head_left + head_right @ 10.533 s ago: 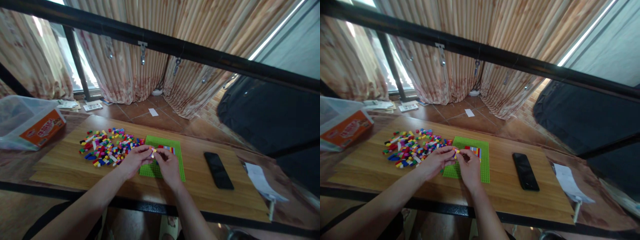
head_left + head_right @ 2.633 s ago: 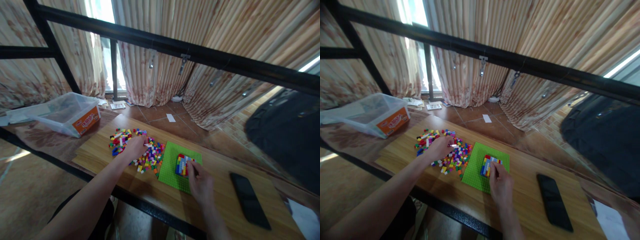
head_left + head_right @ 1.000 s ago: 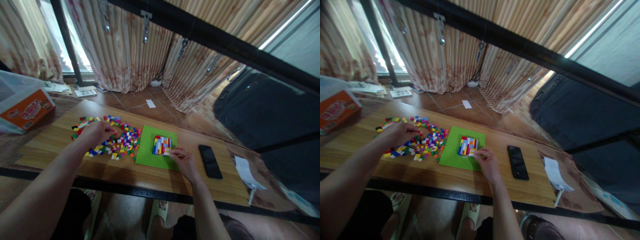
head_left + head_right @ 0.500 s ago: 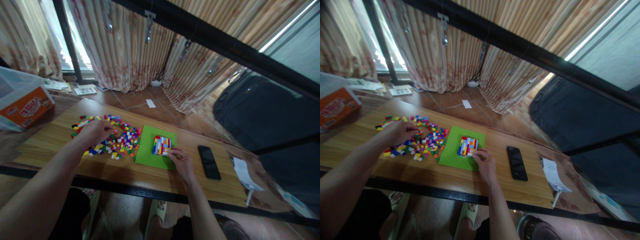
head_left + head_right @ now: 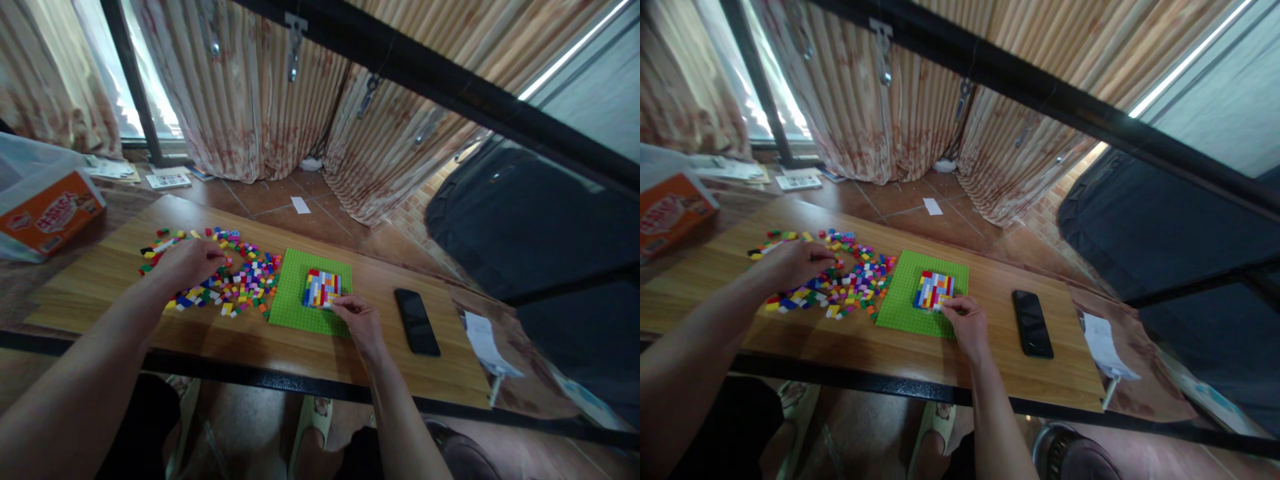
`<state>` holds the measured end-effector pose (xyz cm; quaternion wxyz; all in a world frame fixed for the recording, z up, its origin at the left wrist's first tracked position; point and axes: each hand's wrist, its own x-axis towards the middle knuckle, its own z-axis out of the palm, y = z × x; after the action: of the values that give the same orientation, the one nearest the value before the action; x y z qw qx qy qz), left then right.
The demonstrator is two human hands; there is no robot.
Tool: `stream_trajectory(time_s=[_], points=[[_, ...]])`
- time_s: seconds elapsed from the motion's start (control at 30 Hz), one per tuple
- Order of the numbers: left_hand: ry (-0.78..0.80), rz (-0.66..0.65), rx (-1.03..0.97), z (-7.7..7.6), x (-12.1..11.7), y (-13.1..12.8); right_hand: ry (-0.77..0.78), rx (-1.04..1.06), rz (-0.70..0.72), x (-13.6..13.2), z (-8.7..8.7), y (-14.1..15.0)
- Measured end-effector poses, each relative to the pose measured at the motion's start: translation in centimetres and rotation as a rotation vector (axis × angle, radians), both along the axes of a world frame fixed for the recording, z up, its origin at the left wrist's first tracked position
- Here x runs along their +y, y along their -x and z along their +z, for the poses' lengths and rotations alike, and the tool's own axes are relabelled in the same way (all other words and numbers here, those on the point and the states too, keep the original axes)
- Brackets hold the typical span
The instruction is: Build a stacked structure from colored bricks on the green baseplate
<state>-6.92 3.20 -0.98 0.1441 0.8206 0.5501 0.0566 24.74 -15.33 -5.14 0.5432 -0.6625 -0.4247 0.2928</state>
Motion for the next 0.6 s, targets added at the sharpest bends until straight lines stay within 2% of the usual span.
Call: stream_trajectory(time_s=[0.2,0.33,0.4,0.47,0.53,0.6], points=[[-0.002,-0.026,0.077,0.9,-0.5,-0.4,0.006,0.025,-0.016,0.3,-0.2,0.5],[-0.005,-0.027,0.088,1.4,-0.8,-0.5,-0.019,0.099,-0.004,0.2,0.6,0.5],[-0.023,-0.023,0.084,1.3,-0.8,-0.4,-0.043,0.190,-0.087,0.0,1.4,-0.1],[-0.038,-0.009,0.093,1.1,-0.7,-0.1,-0.076,0.261,-0.245,-0.3,2.4,-0.9],[-0.043,0.001,0.103,0.9,-0.5,0.1,-0.120,0.260,-0.377,-0.5,3.3,-1.6],[-0.047,-0.006,0.105,0.7,-0.4,0.2,-0.158,0.227,-0.429,-0.4,4.0,-1.9]])
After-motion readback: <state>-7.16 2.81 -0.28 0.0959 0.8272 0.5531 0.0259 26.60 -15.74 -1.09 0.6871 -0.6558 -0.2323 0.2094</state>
